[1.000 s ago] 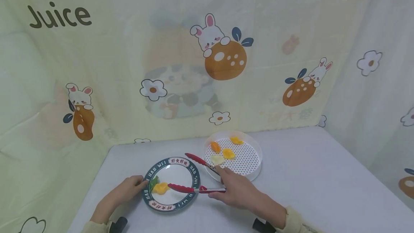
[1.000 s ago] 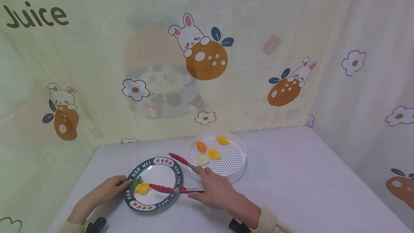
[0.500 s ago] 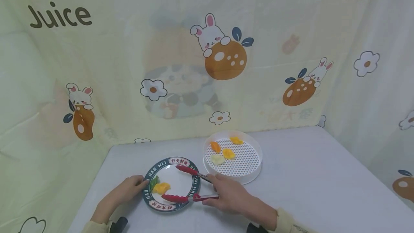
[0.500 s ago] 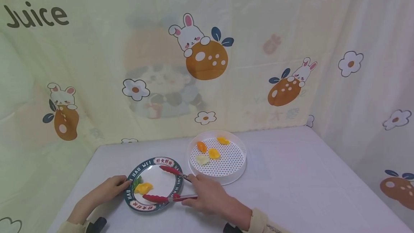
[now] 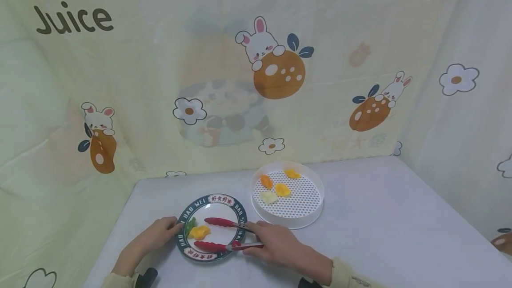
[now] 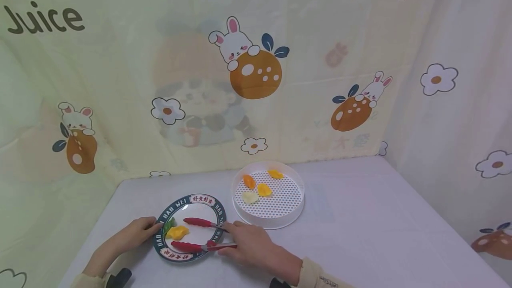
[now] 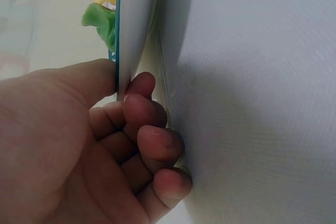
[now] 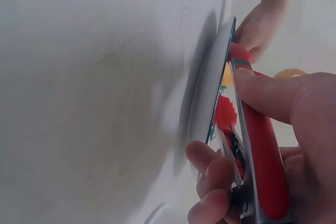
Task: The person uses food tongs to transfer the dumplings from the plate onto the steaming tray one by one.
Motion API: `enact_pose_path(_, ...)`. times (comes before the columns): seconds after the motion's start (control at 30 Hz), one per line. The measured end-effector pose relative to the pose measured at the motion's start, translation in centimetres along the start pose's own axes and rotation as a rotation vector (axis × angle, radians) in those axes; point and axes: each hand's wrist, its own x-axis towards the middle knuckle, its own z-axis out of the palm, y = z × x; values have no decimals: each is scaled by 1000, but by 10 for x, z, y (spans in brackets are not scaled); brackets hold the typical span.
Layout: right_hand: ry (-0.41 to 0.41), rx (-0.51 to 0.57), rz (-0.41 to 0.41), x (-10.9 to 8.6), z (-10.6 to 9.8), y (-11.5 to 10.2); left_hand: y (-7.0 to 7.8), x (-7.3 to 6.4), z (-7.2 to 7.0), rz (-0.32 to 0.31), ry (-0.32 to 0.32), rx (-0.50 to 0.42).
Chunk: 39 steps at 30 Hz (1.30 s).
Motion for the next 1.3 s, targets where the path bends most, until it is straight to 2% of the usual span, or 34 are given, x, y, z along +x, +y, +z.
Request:
enact_pose_path(0.23,14,-12,-54,-2,-2,-3,-1,1,1,3,7,-1)
enact_pose_path(0.73,53,-14,-67,-4,3,-2,4,-2,0,-13,-4,17)
enact_pose_path(1.1,117,-22,-87,-9,-11,-3,3,-2,1,-7,4,23)
enact_pose_path(1.3,111,-15,-85,-13,-13,-1,1,-2,1,10,20,15)
